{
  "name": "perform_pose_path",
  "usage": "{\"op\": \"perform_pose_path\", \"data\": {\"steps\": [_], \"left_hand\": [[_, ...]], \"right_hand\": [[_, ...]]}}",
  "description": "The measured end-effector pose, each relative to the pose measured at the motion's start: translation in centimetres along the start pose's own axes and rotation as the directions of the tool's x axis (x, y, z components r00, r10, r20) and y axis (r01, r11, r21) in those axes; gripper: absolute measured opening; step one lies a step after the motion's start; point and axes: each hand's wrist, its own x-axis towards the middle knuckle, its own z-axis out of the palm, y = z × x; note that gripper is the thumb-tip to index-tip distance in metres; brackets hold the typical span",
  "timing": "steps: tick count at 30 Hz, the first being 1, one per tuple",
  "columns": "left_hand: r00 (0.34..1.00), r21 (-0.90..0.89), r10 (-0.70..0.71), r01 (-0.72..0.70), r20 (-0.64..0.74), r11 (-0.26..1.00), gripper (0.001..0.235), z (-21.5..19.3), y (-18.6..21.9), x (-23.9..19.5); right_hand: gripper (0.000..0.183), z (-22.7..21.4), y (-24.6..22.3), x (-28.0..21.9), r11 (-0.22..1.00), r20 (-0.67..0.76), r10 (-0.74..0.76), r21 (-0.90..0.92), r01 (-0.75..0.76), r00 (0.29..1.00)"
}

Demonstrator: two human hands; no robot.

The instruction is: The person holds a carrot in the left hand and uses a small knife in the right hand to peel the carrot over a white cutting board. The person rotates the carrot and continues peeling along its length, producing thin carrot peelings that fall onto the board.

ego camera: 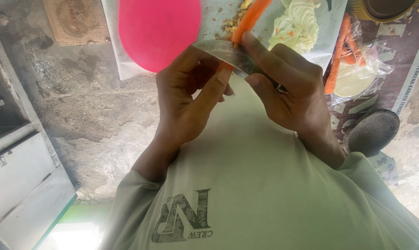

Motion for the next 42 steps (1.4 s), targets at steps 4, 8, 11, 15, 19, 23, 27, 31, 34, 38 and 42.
{"op": "perform_pose_path", "data": {"steps": [4,8,11,15,19,23,27,31,34,38,42], "left_hand": [[1.000,0.041,0.031,-0.031,-0.004,0.999,0.012,-0.1,0.1,-0.2],[0.997,0.081,0.081,-0.081,0.002,0.993,0.012,-0.3,0.0,-0.2],[0.994,0.090,0.108,-0.109,0.008,0.990,0.011,-0.4,-0.2,0.0],[0.994,0.083,0.104,-0.105,0.018,0.991,0.015,-0.5,-0.2,-0.1],[0.995,0.069,0.100,-0.101,0.023,0.993,0.023,-0.7,0.1,0.2],[0.998,0.045,0.059,-0.059,-0.008,0.997,0.021,-0.4,0.5,0.7],[0.999,0.091,0.007,-0.002,-0.049,0.996,0.022,0.0,1.0,1.0],[0.998,0.084,0.070,-0.069,-0.009,0.994,0.007,0.2,0.9,1.6],[0.999,0.079,0.040,-0.038,-0.023,0.996,0.010,-0.1,0.5,1.3],[0.999,0.067,0.021,-0.019,-0.031,0.998,0.014,-0.4,0.2,1.5],[0.999,0.060,0.041,-0.039,-0.024,0.997,0.019,-0.6,-0.2,1.9]], "right_hand": [[0.038,-0.1,0.4,0.2,0.997,0.009,0.016,0.081,-0.017,1.000],[0.037,0.1,0.5,0.4,0.995,0.004,0.015,0.094,-0.016,1.000],[0.037,0.3,0.6,0.4,0.996,-0.017,0.016,0.088,-0.015,1.000],[0.036,0.7,0.7,0.5,0.997,-0.060,-0.003,0.075,0.008,0.998],[0.037,0.2,0.4,1.1,1.000,-0.084,0.008,0.022,-0.006,0.996],[0.046,-0.2,-0.6,1.5,0.995,-0.035,0.029,0.094,-0.025,0.999],[0.067,-0.3,-1.1,1.7,0.964,0.024,0.197,0.179,-0.198,0.980],[0.041,-0.5,-0.1,2.0,0.986,0.013,0.139,0.096,-0.140,0.990],[0.035,0.1,0.5,1.7,0.995,-0.031,0.101,0.027,-0.100,0.994],[0.036,0.4,1.0,2.0,0.996,-0.058,0.092,-0.017,-0.093,0.994],[0.036,0.3,0.9,2.3,0.996,-0.049,0.085,-0.022,-0.086,0.995]]}}
